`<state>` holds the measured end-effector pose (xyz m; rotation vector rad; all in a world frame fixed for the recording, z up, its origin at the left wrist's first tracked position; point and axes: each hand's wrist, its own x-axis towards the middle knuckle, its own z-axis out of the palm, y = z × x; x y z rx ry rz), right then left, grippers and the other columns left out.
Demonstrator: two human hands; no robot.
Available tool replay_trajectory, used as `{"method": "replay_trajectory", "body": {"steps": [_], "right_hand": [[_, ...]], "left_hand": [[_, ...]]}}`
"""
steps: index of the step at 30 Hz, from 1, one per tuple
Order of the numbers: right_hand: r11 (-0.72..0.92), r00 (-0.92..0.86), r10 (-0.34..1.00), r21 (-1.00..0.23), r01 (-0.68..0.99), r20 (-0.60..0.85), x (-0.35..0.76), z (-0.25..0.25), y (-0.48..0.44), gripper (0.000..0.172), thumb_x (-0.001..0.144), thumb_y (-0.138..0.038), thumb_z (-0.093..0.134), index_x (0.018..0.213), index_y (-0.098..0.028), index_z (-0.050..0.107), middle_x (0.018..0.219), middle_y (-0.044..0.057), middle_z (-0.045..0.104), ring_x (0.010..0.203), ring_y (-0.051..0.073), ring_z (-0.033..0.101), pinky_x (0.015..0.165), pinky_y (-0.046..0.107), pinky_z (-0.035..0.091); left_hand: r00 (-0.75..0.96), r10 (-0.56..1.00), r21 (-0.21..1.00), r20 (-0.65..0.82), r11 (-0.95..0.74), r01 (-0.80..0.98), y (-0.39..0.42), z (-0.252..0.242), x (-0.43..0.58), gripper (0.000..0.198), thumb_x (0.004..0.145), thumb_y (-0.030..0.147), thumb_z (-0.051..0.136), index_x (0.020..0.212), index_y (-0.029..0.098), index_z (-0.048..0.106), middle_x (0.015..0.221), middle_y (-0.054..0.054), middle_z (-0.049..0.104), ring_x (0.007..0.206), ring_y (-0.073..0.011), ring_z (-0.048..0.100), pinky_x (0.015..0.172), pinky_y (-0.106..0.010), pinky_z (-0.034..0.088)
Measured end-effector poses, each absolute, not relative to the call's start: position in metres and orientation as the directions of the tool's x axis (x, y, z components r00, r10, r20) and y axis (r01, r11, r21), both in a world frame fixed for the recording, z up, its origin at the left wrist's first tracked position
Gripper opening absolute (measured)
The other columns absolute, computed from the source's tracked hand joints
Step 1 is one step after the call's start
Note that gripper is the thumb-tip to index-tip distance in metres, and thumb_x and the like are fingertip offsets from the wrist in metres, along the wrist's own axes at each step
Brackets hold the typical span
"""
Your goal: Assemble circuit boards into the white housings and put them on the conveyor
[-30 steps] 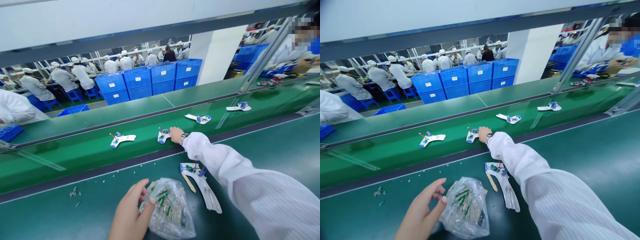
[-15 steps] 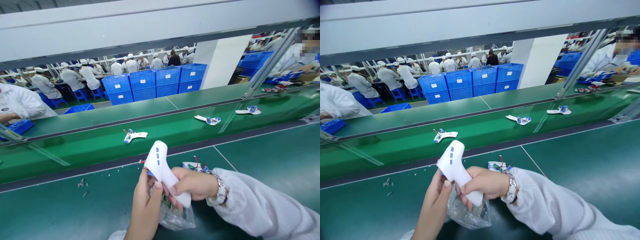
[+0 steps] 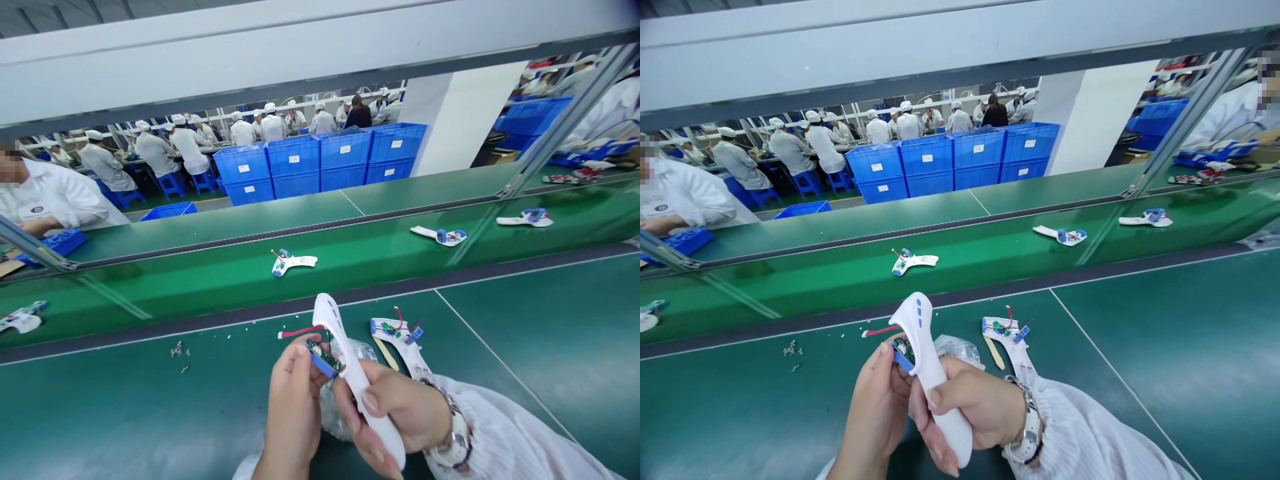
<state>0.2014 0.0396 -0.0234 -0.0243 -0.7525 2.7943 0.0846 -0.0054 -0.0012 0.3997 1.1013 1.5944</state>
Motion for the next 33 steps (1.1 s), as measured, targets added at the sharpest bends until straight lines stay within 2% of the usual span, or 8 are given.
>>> {"method": "replay_trajectory", "body": {"steps": [6, 9, 12, 14, 15, 19, 25, 33], "right_hand": [[-0.836, -0.947, 0.307, -0.450, -0.315, 0.092, 0.197, -0.039, 0.032, 0.041, 0.074, -0.052, 0.065, 0.066, -0.014, 0.057, 0.039, -0.004, 0.051, 0.025, 0.008, 0.043, 0.029, 0.016, 0.038], [-0.778, -0.952, 0.293, -0.601, -0.184, -0.089, 0.200, -0.037, 0.034, 0.065, 0.079, -0.076, 0.040, 0.069, -0.014, 0.056, 0.044, 0.000, 0.053, 0.034, 0.011, 0.050, 0.033, 0.019, 0.037], [-0.376, -0.696, 0.661, -0.927, 0.015, -0.280, 0.206, -0.019, 0.042, 0.057, 0.085, -0.069, 0.038, 0.071, -0.016, 0.054, 0.063, 0.003, 0.058, 0.056, 0.013, 0.055, 0.049, 0.022, 0.041], [-0.016, -0.447, 0.892, -0.992, 0.126, -0.071, 0.209, -0.002, 0.045, 0.034, 0.087, -0.050, 0.050, 0.074, -0.018, 0.054, 0.071, 0.001, 0.055, 0.065, 0.014, 0.052, 0.059, 0.025, 0.041], [0.138, -0.395, 0.916, -0.978, 0.154, 0.067, 0.210, 0.006, 0.045, 0.025, 0.086, -0.042, 0.053, 0.077, -0.019, 0.056, 0.073, 0.001, 0.055, 0.068, 0.015, 0.052, 0.061, 0.025, 0.041], [0.441, -0.512, 0.787, -0.894, 0.077, 0.344, 0.206, 0.032, 0.036, 0.009, 0.084, -0.025, 0.056, 0.084, -0.021, 0.064, 0.078, 0.002, 0.062, 0.072, 0.015, 0.057, 0.065, 0.025, 0.044], [0.375, -0.550, 0.794, -0.921, 0.110, 0.257, 0.196, 0.038, 0.033, 0.017, 0.078, -0.017, 0.058, 0.060, -0.019, 0.060, 0.061, -0.002, 0.059, 0.059, 0.011, 0.053, 0.057, 0.021, 0.038], [0.543, -0.600, 0.688, -0.838, 0.050, 0.409, 0.211, 0.034, 0.046, 0.022, 0.085, -0.019, 0.051, 0.064, -0.018, 0.056, 0.061, -0.001, 0.055, 0.058, 0.011, 0.050, 0.055, 0.021, 0.037]], "left_hand": [[-0.318, 0.889, 0.763, -0.328, 0.051, -0.644, -0.009, 0.007, 0.085, 0.049, 0.058, 0.036, 0.089, 0.097, 0.016, 0.069, 0.082, -0.006, 0.076, 0.070, -0.0143, 0.070, 0.062, -0.020, 0.053], [-0.372, 0.878, 0.780, -0.300, 0.001, -0.626, -0.011, 0.007, 0.076, 0.048, 0.058, 0.034, 0.089, 0.098, 0.016, 0.070, 0.082, -0.005, 0.077, 0.070, -0.0128, 0.070, 0.060, -0.017, 0.053], [-0.473, 0.852, 0.846, -0.225, -0.070, -0.529, -0.017, 0.005, 0.069, 0.043, 0.064, 0.034, 0.086, 0.101, 0.019, 0.069, 0.089, -0.005, 0.078, 0.081, -0.0174, 0.073, 0.064, -0.019, 0.055], [-0.508, 0.841, 0.891, -0.188, -0.071, -0.448, -0.022, 0.006, 0.068, 0.043, 0.066, 0.034, 0.084, 0.103, 0.021, 0.068, 0.095, -0.006, 0.078, 0.090, -0.0206, 0.073, 0.071, -0.022, 0.057], [-0.523, 0.835, 0.912, -0.174, -0.064, -0.405, -0.025, 0.007, 0.070, 0.043, 0.067, 0.033, 0.083, 0.105, 0.022, 0.068, 0.097, -0.006, 0.078, 0.092, -0.0209, 0.072, 0.073, -0.023, 0.057], [-0.573, 0.814, 0.986, -0.095, -0.002, -0.166, -0.035, 0.014, 0.076, 0.039, 0.067, 0.029, 0.080, 0.104, 0.022, 0.070, 0.097, -0.005, 0.078, 0.088, -0.0213, 0.073, 0.072, -0.023, 0.058], [-0.496, 0.867, 0.959, 0.047, 0.101, 0.267, -0.044, 0.015, 0.068, 0.032, 0.068, 0.030, 0.076, 0.099, 0.025, 0.075, 0.095, -0.005, 0.077, 0.086, -0.0269, 0.072, 0.071, -0.030, 0.060], [-0.487, 0.873, 0.997, -0.040, 0.070, 0.043, -0.043, 0.021, 0.071, 0.033, 0.065, 0.038, 0.080, 0.095, 0.025, 0.075, 0.096, -0.004, 0.078, 0.081, -0.0228, 0.073, 0.066, -0.025, 0.058]]}}
